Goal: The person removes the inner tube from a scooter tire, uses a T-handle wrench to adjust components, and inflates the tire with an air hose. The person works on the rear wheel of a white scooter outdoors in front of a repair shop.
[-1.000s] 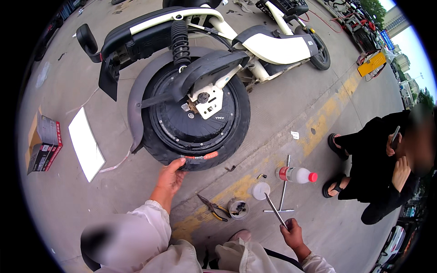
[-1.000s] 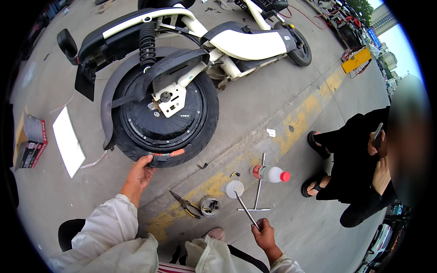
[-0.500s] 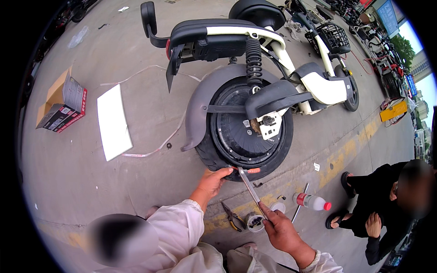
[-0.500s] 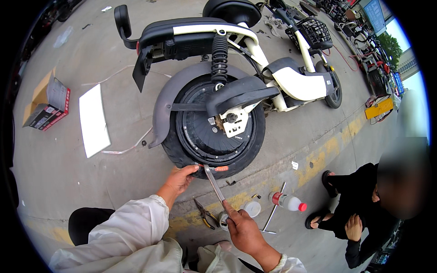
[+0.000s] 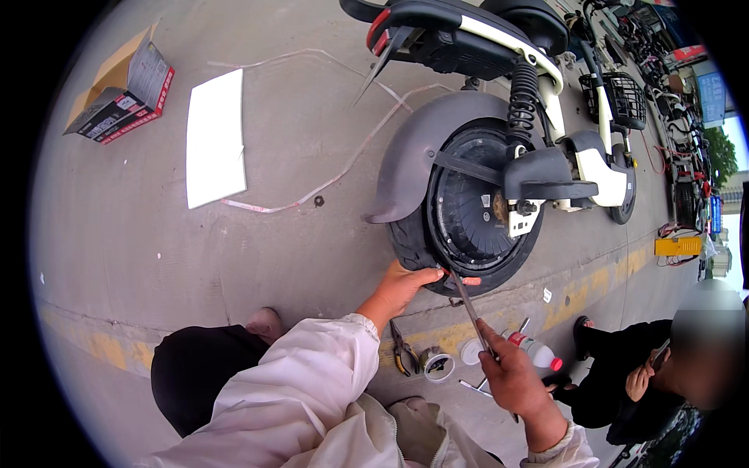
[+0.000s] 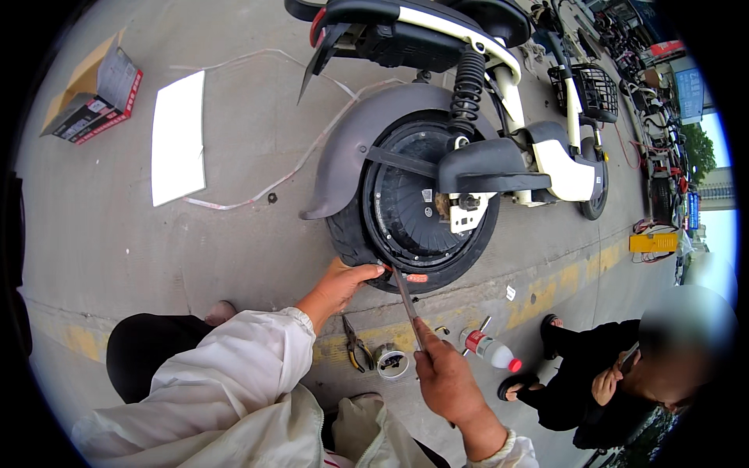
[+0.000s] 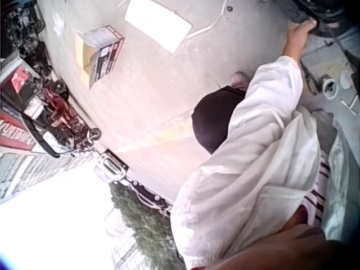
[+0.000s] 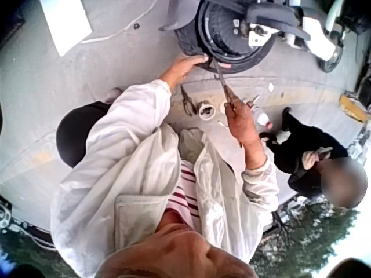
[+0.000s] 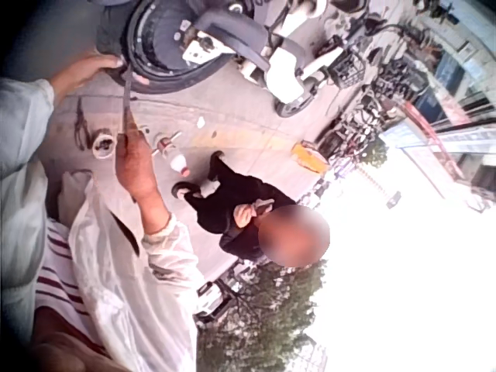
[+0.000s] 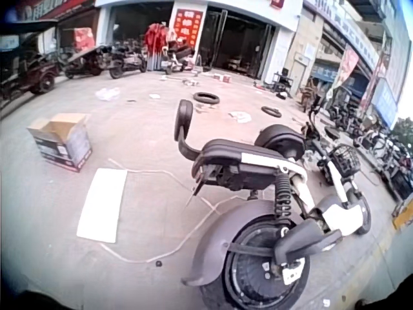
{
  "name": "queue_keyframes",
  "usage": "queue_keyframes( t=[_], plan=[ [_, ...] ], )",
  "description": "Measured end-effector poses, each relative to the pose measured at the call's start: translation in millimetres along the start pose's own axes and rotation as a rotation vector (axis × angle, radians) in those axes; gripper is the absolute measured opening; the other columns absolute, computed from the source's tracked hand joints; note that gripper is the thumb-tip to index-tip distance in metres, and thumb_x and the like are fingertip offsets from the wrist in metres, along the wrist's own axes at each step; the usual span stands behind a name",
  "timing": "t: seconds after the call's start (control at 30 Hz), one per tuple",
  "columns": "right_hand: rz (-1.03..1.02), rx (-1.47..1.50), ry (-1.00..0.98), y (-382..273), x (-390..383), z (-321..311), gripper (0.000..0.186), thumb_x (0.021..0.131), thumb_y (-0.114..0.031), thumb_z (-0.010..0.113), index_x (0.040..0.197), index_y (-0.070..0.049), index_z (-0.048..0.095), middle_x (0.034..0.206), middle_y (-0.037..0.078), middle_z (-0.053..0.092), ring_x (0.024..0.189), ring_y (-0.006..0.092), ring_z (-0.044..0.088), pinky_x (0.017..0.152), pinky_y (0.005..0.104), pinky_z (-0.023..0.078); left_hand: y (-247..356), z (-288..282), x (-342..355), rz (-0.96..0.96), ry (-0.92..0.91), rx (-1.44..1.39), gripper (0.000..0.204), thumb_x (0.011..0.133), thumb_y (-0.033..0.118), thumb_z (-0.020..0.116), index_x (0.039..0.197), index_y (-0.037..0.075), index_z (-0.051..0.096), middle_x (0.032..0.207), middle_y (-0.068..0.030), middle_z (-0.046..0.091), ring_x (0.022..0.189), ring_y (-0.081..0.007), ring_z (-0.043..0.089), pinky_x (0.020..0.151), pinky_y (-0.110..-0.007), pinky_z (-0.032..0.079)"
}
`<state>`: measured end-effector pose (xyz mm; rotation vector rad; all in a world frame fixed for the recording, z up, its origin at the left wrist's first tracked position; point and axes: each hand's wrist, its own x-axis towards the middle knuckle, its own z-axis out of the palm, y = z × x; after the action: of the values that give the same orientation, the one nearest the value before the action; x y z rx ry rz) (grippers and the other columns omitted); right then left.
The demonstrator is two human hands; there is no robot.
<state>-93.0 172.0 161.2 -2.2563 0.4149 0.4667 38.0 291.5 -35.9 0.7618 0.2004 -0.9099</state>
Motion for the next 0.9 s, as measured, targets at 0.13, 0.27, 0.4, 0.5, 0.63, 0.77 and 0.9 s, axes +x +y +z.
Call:
queue_keyframes(
  t=[0.13,0.27,0.4,0.5,0.63,0.77,0.9],
  plan=[
    [0.355,-0.062,-0.256,-41.1,14.9,-36.3,0.050,0.084,0.000,0.053,0.132,0.003,0.039,0.105,0.027,0.059,0.091,0.0349,0.062,0.077,0.0365,0.048,2.1,-1.3,-0.6,0.070,-0.029,-0.042,0.033,0.075,0.003,0.068,0.107,0.003,0.062,0.099,-0.0053,0.066,0.090,-0.0145,0.062,0.081,-0.029,0.049],
    [0.168,-0.547,-0.263,-55.3,-16.1,-39.3,0.056,0.082,-0.003,0.057,0.133,0.000,0.034,0.092,0.025,0.058,0.079,0.0388,0.061,0.066,0.0409,0.050,3.6,-4.4,-0.7,0.100,-0.030,-0.028,0.028,0.074,0.003,0.068,0.102,0.003,0.065,0.097,-0.0055,0.068,0.088,-0.0142,0.062,0.083,-0.030,0.048],
    [0.126,-1.024,-0.073,-75.6,-28.2,-22.9,0.037,0.081,-0.013,0.064,0.113,-0.004,0.050,0.076,0.014,0.062,0.062,0.0320,0.061,0.054,0.0391,0.048,2.4,-4.3,-0.4,0.138,-0.030,-0.051,0.029,0.074,0.002,0.068,0.102,0.003,0.065,0.097,-0.0051,0.067,0.088,-0.0137,0.062,0.084,-0.029,0.047],
    [0.022,-1.085,-0.096,-89.8,-13.1,-30.2,0.026,0.079,-0.016,0.066,0.099,-0.005,0.055,0.067,0.010,0.060,0.055,0.0287,0.060,0.048,0.0383,0.046,2.7,-9.1,-0.1,0.105,-0.021,-0.031,0.030,0.074,0.000,0.067,0.104,0.002,0.064,0.098,-0.0047,0.067,0.090,-0.0137,0.061,0.085,-0.029,0.046],
    [-0.054,-1.171,-0.145,-89.6,6.6,-69.4,0.021,0.075,-0.022,0.070,0.082,-0.008,0.056,0.054,0.004,0.052,0.049,0.0227,0.057,0.044,0.0337,0.044,0.9,-3.0,3.1,0.072,-0.069,-0.009,0.036,0.073,0.000,0.068,0.109,0.001,0.062,0.103,-0.0048,0.066,0.094,-0.0141,0.060,0.089,-0.030,0.044],
    [-0.109,-1.081,-0.141,-87.5,31.6,-81.3,0.018,0.077,-0.020,0.068,0.075,-0.009,0.053,0.054,0.004,0.051,0.050,0.0225,0.056,0.045,0.0332,0.043,14.6,-10.3,1.1,0.047,-0.075,0.008,0.040,0.072,0.001,0.068,0.111,0.002,0.061,0.105,-0.0046,0.065,0.097,-0.0142,0.059,0.092,-0.031,0.042],
    [-0.032,-1.161,-0.080,-103.7,23.7,-63.1,0.019,0.077,-0.021,0.068,0.086,-0.008,0.057,0.061,0.002,0.055,0.050,0.0200,0.058,0.045,0.0312,0.044,16.8,-6.9,0.5,0.042,-0.040,0.014,0.038,0.071,0.001,0.068,0.109,0.002,0.062,0.102,-0.0050,0.066,0.093,-0.0147,0.060,0.089,-0.031,0.044]
  ],
)
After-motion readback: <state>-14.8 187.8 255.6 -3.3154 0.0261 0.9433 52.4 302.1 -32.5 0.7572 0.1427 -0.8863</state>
